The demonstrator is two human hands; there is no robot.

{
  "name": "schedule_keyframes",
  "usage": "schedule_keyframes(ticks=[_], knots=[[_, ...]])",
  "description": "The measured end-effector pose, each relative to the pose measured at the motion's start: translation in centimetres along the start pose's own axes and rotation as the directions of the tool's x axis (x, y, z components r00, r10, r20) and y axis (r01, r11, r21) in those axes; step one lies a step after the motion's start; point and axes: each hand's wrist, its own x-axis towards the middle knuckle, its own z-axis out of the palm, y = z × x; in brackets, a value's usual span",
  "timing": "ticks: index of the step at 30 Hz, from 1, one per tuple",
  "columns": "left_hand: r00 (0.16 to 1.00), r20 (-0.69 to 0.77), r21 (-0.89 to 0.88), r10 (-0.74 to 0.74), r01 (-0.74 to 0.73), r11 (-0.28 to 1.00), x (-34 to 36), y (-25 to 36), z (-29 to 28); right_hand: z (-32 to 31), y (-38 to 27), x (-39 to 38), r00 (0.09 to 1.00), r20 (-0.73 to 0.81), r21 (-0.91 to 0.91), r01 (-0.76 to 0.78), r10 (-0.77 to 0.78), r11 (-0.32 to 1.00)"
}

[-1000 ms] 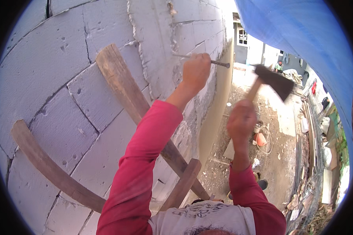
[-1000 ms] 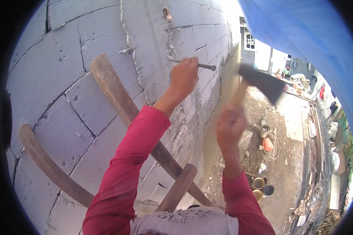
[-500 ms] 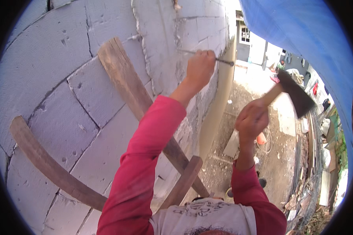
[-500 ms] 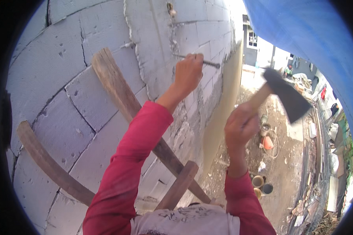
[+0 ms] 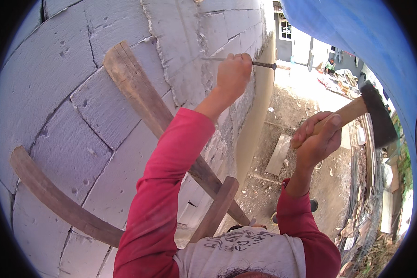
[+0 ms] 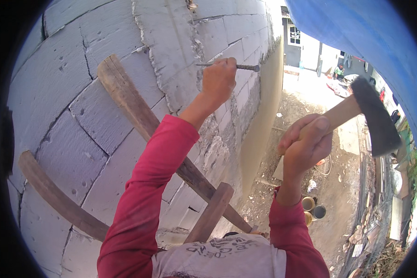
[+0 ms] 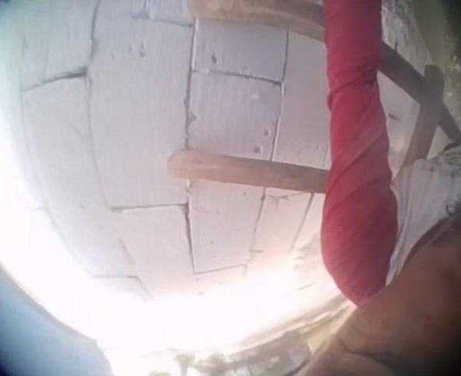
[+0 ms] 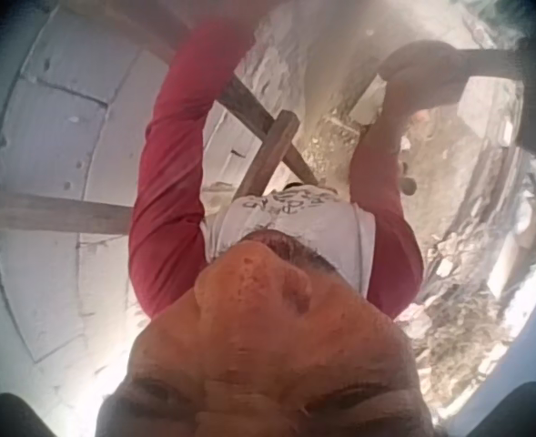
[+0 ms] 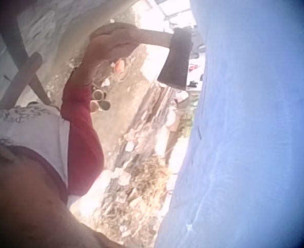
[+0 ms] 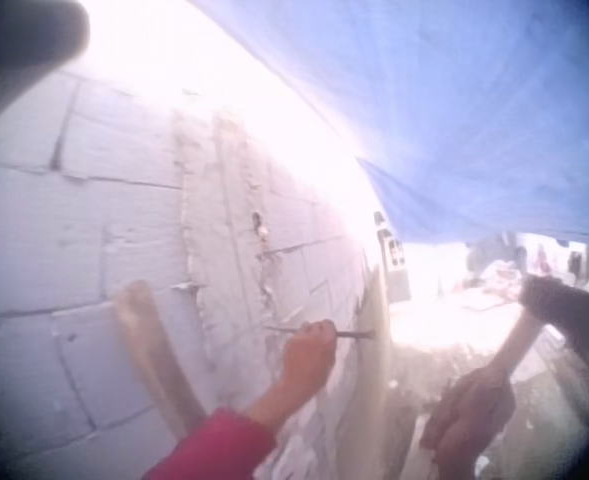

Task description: The person uses a hammer and a chisel to chip away at the surface of a white block wall. They repeatedly strike the chisel against the wall to remove material, working on a vertical section of the wall.

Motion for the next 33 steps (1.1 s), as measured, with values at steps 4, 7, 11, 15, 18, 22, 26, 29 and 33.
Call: schedule_keyframes(ticks=[4, 7, 11, 15, 18, 22, 26, 29, 33], knots=[[0.999, -0.047, -0.037, 0.001, -0.003, 0.999, 0.0, 0.1, -0.1, -0.3, -0.4, 0.9, 0.989, -0.058, 0.053, 0.142, -0.139, 0.988], [0.998, -0.066, -0.054, -0.006, 0.003, 0.999, 0.1, -0.1, 0.0, -0.8, -0.5, 1.1, 0.988, -0.059, 0.053, 0.146, -0.143, 0.988], [0.998, -0.070, -0.071, 0.006, -0.011, 0.997, 0.6, 0.1, -0.1, -0.9, -1.6, 1.7, 0.988, -0.070, 0.015, 0.139, -0.137, 0.990], [0.999, -0.036, -0.041, -0.010, 0.008, 0.999, 0.2, -0.3, -0.4, -0.3, -1.8, 2.1, 0.964, -0.142, 0.106, 0.239, -0.223, 0.965], [1.000, -0.006, -0.040, -0.007, 0.007, 0.999, 0.6, 0.1, -0.7, -0.5, -2.4, 2.0, 0.964, -0.152, 0.144, 0.241, -0.219, 0.960], [1.000, 0.007, -0.032, -0.030, 0.030, 0.999, 0.4, 0.1, -0.9, -0.6, -2.1, 1.8, 0.974, -0.123, 0.094, 0.202, -0.190, 0.975], [1.000, 0.001, -0.033, -0.028, 0.028, 0.999, 0.1, -0.2, -0.8, 0.8, -1.4, 1.5, 0.957, -0.182, 0.179, 0.258, -0.225, 0.950], [1.000, -0.029, -0.045, -0.003, 0.001, 0.999, 0.6, 0.3, -0.6, 1.4, 5.3, 0.6, 0.921, -0.030, -0.031, 0.388, -0.389, 0.921], [0.999, -0.030, -0.056, -0.015, 0.014, 0.998, 0.0, -0.5, -0.7, 1.8, 9.7, -3.6, 0.943, 0.333, -0.405, 0.125, 0.019, 0.906]])
